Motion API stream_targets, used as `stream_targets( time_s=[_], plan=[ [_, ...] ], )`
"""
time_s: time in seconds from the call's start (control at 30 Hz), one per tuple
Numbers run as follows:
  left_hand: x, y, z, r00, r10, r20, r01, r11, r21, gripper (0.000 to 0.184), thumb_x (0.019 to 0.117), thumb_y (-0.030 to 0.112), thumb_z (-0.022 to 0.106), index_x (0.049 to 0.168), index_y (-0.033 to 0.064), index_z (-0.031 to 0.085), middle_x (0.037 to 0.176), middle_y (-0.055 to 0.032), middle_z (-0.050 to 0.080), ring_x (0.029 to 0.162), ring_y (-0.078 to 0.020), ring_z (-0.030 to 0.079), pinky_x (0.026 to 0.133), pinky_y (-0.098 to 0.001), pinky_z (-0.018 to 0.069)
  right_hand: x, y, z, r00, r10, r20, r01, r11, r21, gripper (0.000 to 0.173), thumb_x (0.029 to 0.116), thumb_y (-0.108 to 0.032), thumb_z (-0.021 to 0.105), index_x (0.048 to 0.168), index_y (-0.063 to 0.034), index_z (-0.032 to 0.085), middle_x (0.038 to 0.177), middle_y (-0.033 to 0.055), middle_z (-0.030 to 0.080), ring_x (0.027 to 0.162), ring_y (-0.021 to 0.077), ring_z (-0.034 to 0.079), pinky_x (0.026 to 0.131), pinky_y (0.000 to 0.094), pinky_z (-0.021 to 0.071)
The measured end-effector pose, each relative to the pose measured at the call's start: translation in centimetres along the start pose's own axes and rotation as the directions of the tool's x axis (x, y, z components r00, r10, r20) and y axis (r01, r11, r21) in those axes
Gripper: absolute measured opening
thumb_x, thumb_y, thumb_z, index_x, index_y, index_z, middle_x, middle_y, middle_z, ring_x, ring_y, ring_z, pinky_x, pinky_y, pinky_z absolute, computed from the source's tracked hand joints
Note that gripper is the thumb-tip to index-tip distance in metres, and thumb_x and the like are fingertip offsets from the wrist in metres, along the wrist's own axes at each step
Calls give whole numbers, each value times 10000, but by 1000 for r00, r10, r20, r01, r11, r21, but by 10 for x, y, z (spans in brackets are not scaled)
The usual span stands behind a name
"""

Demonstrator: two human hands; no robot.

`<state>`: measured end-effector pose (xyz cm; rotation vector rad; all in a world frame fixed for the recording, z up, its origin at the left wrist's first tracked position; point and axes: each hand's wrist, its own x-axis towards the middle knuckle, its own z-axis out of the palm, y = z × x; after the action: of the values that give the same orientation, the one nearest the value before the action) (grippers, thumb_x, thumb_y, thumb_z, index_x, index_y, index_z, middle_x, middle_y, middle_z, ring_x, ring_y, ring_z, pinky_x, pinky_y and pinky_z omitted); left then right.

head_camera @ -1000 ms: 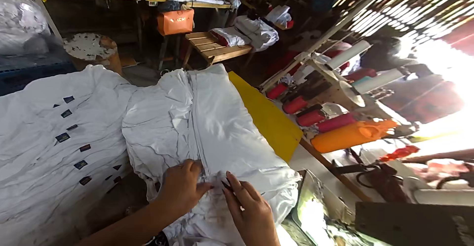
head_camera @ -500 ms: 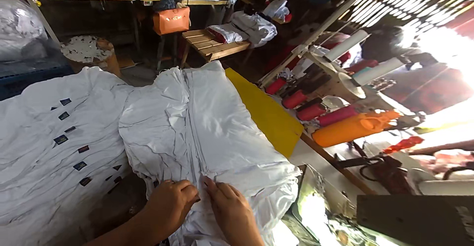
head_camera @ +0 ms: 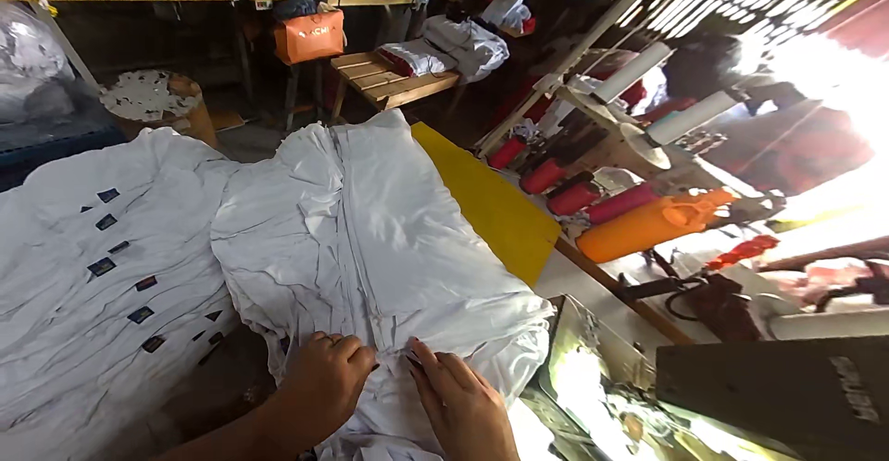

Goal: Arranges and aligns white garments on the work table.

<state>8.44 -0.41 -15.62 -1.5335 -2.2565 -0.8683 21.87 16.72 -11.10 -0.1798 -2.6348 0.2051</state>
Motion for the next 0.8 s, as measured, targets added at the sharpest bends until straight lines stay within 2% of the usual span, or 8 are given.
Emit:
stream_targets(
  time_s=[0.1,0.27,0.4,0.53,0.67,0.73,0.8],
  plan=[
    [-4,1,-2,1000,30,1,-30,1000,0,283,1004,248,498,804,145,670,709,-14,618,629,-185,635,560,-347,515,5,-1,12,997,-74,30,75,996,-47,276,986,-252,597,1167,-156,781,908,17,749,809,166,727,710,319,601],
    [-1,2,-8,1000,28,-6,-28,998,-65,292,1002,242,472,795,146,654,716,-16,620,639,-184,630,561,-343,497,7,-6,17,981,-192,33,192,981,-21,267,971,-164,581,1143,-148,785,883,10,746,819,170,725,761,295,598],
    [-5,-1,-8,1000,16,0,-16,998,-69,301,1014,263,467,807,153,656,718,-10,619,639,-171,631,558,-335,500,-1,0,16,981,-185,53,187,982,-28,261,995,-204,596,1184,-148,767,931,14,755,847,166,730,772,295,599],
    [-4,3,-9,998,58,3,-57,992,-117,294,1012,253,463,804,148,643,713,-13,604,639,-178,620,560,-336,492,2,-7,29,983,-183,24,182,983,27,278,957,-169,588,1155,-144,782,908,23,751,831,176,729,762,300,601],
    [-1,-4,-7,986,-146,75,157,974,-166,328,1031,316,500,912,96,713,832,-63,658,710,-217,671,607,-392,562,-3,-5,13,996,-82,29,80,994,76,277,983,-177,576,1169,-125,775,916,32,754,843,169,732,779,312,607],
    [5,-4,-2,953,-251,169,283,937,-203,406,1006,408,569,1091,38,713,1001,-131,698,840,-284,710,715,-471,596,-6,1,-5,1000,-15,21,12,990,139,285,987,-218,613,1186,-83,765,923,67,757,831,168,733,767,315,607],
    [13,4,7,920,-306,247,354,917,-183,556,965,477,634,1238,-6,674,1124,-192,697,963,-360,714,804,-544,592,-8,7,-15,1000,24,-4,-23,981,191,303,992,-238,630,1204,-61,753,925,81,747,809,140,710,752,263,590]
  ],
)
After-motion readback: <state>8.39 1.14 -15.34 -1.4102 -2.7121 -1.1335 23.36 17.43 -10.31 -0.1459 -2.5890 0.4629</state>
